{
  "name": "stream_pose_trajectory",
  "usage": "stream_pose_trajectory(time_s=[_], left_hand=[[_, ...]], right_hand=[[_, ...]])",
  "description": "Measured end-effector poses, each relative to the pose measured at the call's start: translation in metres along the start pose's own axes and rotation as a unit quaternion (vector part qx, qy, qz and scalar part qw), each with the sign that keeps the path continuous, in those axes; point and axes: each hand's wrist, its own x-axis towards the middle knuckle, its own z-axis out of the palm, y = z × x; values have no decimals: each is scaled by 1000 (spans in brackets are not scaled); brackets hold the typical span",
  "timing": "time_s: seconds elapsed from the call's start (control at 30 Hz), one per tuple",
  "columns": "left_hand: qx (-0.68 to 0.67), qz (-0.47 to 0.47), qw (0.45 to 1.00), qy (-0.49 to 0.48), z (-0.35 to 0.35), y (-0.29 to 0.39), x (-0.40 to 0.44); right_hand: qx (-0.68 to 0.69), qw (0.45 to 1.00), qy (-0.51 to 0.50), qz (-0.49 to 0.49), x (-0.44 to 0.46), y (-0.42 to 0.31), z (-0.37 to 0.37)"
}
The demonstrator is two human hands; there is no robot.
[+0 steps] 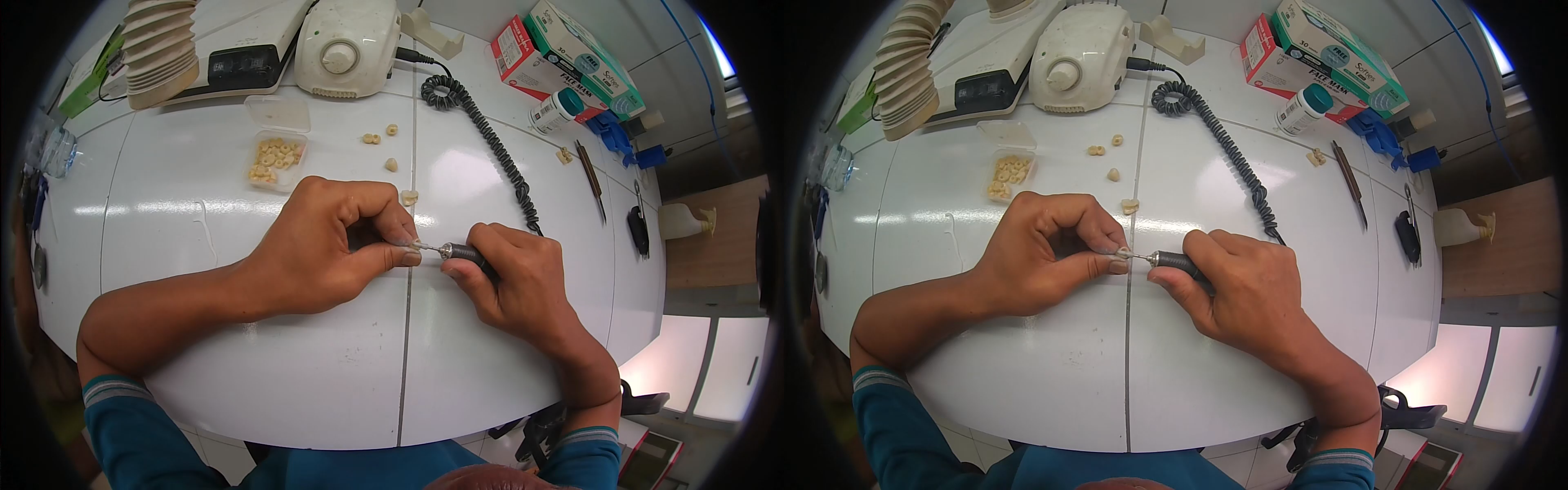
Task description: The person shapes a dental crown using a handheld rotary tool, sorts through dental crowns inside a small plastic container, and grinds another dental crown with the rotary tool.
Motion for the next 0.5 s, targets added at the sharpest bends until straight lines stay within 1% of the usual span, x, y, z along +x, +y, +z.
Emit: stream_pose_trajectory(time_s=[0.2, 0.5], left_hand=[[24, 26, 999, 2, 0, -2, 0], [14, 25, 1000, -2, 0, -2, 0]], right_hand=[[0, 1000, -1, -5, 1, 1, -1], [13, 1000, -12, -1, 1, 2, -1]])
